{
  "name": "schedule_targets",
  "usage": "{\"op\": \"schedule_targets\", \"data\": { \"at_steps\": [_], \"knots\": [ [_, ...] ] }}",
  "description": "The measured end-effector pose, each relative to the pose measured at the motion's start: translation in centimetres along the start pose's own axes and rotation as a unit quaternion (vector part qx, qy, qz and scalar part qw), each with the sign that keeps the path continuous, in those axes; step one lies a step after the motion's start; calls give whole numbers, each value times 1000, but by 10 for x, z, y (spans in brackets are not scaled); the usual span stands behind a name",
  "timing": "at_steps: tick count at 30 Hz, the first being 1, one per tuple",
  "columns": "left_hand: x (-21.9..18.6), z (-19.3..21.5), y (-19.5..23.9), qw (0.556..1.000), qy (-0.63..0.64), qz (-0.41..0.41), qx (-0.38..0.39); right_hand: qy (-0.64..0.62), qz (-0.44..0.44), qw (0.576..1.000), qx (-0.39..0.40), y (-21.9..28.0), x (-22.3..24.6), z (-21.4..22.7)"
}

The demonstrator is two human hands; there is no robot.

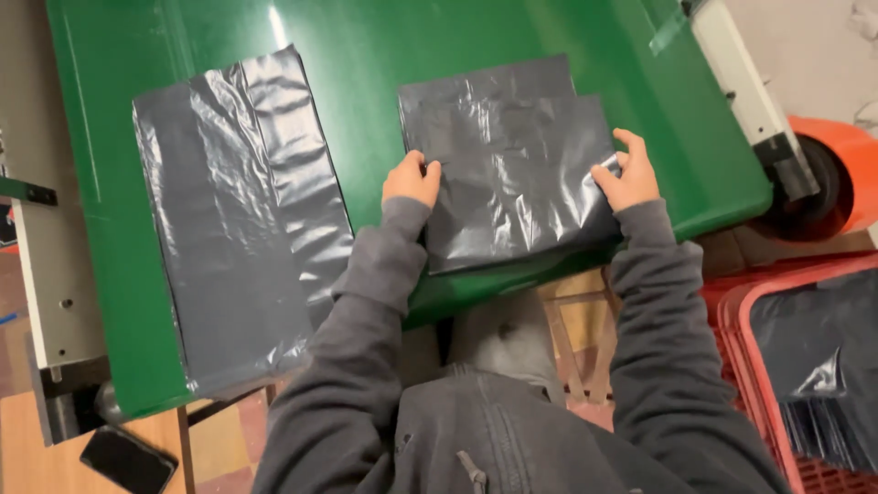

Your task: Folding and stacking gray plastic bags on a conveyor belt and placing them into a crate.

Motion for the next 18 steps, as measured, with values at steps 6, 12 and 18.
{"op": "schedule_targets", "data": {
  "at_steps": [6, 12, 18],
  "knots": [
    [-19, 11, -2, 993, 8, -87, -78, -23, 173, 982, -73, -19, 58, 12],
    [19, 2, -38, 995, 58, -13, -82, 68, 19, 997, -38, -65, -23, -28],
    [36, 14, 81, 999, 19, -4, 26, 139, -60, 988, -18, 32, -60, -1]
  ]
}}
Point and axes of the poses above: each hand's wrist, its own y-axis away from the middle knuckle, its own z-axis out of the back of the hand, x = y × z, the point moved 9 cm from there along -y, towards the middle knuckle, and after that the axes turned 1 degree about z, right-handed, at the moved point
